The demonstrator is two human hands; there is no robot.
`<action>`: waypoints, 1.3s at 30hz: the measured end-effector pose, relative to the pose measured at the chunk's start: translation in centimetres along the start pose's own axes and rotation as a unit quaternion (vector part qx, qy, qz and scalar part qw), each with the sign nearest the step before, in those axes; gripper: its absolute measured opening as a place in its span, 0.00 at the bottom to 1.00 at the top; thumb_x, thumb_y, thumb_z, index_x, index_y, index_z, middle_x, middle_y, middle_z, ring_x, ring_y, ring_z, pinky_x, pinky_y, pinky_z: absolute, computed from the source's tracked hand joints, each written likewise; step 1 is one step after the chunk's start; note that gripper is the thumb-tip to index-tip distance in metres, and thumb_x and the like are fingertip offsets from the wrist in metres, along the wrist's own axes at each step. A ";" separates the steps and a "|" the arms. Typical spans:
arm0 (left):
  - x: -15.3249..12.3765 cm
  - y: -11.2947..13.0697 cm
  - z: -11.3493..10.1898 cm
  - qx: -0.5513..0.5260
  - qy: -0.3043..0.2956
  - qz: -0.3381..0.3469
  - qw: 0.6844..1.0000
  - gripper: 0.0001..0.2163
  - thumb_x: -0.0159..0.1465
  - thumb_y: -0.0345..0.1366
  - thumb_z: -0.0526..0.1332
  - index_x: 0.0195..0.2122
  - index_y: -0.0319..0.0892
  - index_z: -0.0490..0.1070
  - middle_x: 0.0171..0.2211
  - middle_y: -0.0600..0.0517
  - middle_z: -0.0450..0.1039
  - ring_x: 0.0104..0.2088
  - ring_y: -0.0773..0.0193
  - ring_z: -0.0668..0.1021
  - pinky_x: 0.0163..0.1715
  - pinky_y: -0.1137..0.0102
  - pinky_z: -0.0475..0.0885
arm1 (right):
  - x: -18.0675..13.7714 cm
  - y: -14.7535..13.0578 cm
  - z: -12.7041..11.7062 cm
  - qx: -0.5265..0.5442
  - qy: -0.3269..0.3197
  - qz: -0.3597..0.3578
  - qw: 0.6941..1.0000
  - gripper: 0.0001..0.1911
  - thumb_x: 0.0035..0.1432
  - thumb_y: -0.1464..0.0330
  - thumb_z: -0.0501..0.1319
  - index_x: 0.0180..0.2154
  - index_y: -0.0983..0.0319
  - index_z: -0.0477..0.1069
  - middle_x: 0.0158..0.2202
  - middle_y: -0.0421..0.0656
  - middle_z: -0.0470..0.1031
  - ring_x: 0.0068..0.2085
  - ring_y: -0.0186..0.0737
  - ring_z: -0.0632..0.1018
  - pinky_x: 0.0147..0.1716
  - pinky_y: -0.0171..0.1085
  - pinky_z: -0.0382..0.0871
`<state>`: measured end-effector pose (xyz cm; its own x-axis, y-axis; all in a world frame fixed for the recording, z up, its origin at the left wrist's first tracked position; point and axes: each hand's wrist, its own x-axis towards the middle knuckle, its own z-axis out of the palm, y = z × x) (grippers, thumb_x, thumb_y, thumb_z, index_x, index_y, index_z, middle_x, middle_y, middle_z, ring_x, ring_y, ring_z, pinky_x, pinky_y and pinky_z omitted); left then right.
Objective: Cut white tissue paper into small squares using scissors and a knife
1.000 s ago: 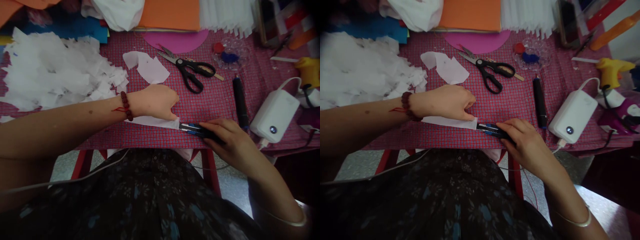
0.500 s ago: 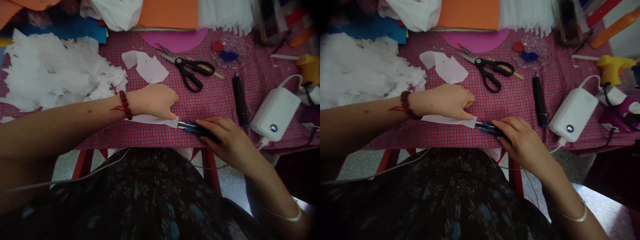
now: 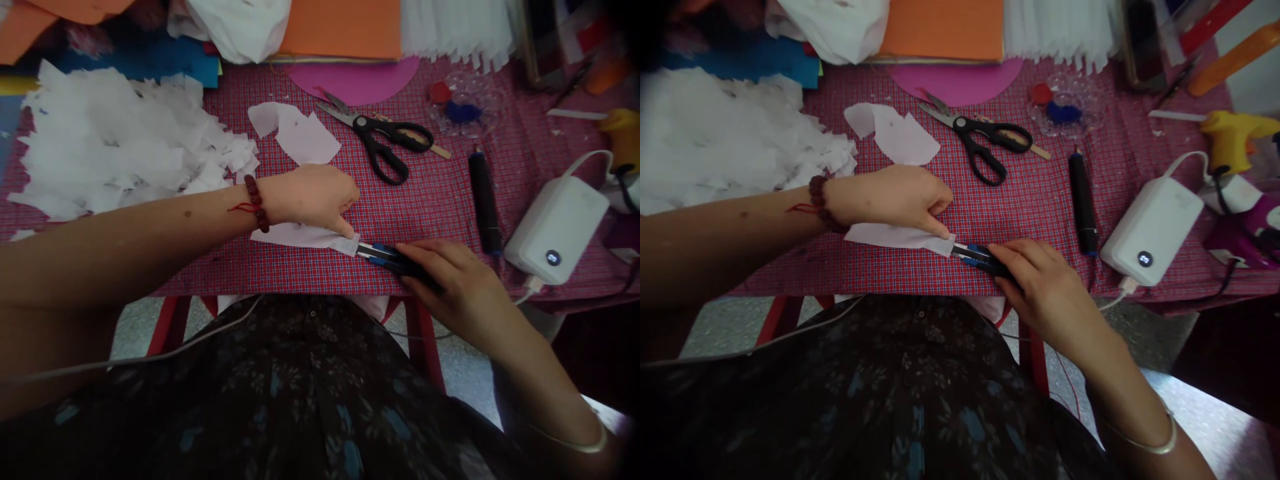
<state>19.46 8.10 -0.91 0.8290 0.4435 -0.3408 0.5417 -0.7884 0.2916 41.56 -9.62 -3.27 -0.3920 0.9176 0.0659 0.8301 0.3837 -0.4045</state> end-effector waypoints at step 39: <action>-0.4 0.3 -1.1 -0.094 -0.018 0.057 0.994 0.09 0.62 0.37 0.66 0.37 0.35 0.74 0.24 0.59 0.68 0.24 0.74 0.61 0.28 0.72 0.52 | -1.3 1.5 -0.8 0.016 0.000 -0.017 1.000 0.23 0.66 0.72 0.60 0.62 0.56 0.67 0.50 0.49 0.75 0.48 0.50 0.78 0.47 0.51 0.76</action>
<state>19.45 8.13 0.33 0.8826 0.3383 -0.3266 0.4642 -0.7377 0.4902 43.68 -10.13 -3.22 -0.4197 0.9041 0.0806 0.8028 0.4112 -0.4318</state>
